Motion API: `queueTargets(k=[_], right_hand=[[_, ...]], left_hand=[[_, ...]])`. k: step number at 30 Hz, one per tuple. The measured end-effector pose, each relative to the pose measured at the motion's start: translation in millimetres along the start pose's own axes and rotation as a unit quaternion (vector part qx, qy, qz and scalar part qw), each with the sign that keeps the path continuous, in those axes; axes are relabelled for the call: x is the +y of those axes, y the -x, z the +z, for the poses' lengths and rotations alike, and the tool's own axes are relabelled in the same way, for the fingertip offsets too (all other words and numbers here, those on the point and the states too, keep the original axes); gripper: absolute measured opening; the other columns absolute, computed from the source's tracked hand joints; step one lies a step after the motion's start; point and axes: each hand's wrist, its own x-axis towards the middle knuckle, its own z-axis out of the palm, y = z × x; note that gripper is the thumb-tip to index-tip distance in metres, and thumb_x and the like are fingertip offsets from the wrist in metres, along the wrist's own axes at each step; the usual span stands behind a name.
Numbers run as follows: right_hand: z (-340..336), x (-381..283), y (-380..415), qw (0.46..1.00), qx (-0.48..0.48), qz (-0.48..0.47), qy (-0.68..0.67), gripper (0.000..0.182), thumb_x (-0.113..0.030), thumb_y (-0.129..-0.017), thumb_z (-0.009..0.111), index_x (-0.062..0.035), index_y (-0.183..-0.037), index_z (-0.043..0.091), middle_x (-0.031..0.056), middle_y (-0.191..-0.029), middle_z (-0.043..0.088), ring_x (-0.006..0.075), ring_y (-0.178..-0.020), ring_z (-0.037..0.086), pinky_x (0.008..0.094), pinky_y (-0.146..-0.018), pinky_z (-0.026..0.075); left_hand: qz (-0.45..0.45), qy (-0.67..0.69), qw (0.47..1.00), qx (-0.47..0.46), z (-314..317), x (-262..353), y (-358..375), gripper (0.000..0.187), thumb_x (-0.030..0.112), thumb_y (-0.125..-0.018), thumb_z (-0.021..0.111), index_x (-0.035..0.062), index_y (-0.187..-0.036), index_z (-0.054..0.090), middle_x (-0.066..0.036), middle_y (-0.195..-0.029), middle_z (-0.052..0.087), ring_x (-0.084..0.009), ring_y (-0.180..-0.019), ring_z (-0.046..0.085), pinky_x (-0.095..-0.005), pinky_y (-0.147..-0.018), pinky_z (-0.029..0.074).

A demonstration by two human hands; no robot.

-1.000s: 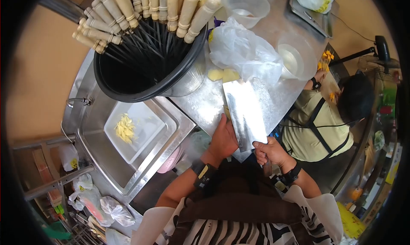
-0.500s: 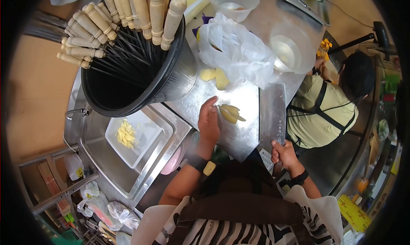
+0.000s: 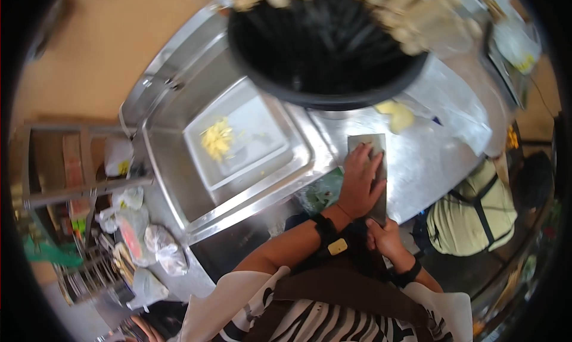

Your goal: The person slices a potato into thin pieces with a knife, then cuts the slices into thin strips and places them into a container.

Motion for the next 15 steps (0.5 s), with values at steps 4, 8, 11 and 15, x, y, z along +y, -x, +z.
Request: queueTargets(k=[4, 8, 11, 15], right_hand=[[35, -18, 10, 0.992, -0.078, -0.032, 0.097, 0.022, -0.02, -0.097, 0.064, -0.0033, -0.085, 0.055, 0.0039, -0.062, 0.054, 0.0135, -0.048, 0.053, 0.0293, -0.043, 0.043], [107, -64, 3, 0.968, -0.139, -0.065, 0.201, 0.025, -0.022, -0.098, 0.062, -0.0033, -0.085, 0.055, 0.0026, -0.063, 0.054, 0.0115, -0.048, 0.053, 0.0288, -0.044, 0.043], [145, -81, -10, 0.931, -0.207, -0.111, 0.279, 0.026, -0.024, -0.1, 0.059, -0.003, -0.085, 0.055, 0.0014, -0.061, 0.053, 0.01, -0.047, 0.052, 0.0285, -0.044, 0.043], [137, -80, -10, 0.943, -0.2, -0.093, 0.25, 0.027, -0.025, -0.101, 0.058, -0.0031, -0.087, 0.057, 0.0011, -0.058, 0.052, 0.0098, -0.047, 0.051, 0.0281, -0.046, 0.043]], left_hand=[[0.002, -0.047, 0.996, 0.081, -66, 3, 7, 0.055, 0.014, -0.084, 0.069, 0.0046, -0.135, 0.053, -0.024, -0.147, 0.039, -0.0453, -0.138, 0.035, -0.0571, -0.114, 0.028], [-0.012, -0.132, 0.969, 0.207, -145, -32, 6, 0.038, 0.004, -0.083, 0.066, 0.0037, -0.12, 0.06, -0.024, -0.139, 0.047, -0.0454, -0.133, 0.042, -0.0556, -0.113, 0.031], [-0.028, -0.245, 0.937, 0.249, -209, -88, 6, 0.033, -0.002, -0.083, 0.063, 0.0037, -0.115, 0.06, -0.024, -0.13, 0.051, -0.0458, -0.128, 0.046, -0.0526, -0.111, 0.035], [-0.145, -0.471, 0.854, 0.165, -263, -171, 31, 0.034, 0.008, -0.087, 0.066, 0.0024, -0.12, 0.062, -0.022, -0.132, 0.056, -0.0413, -0.129, 0.047, -0.0531, -0.111, 0.033]])
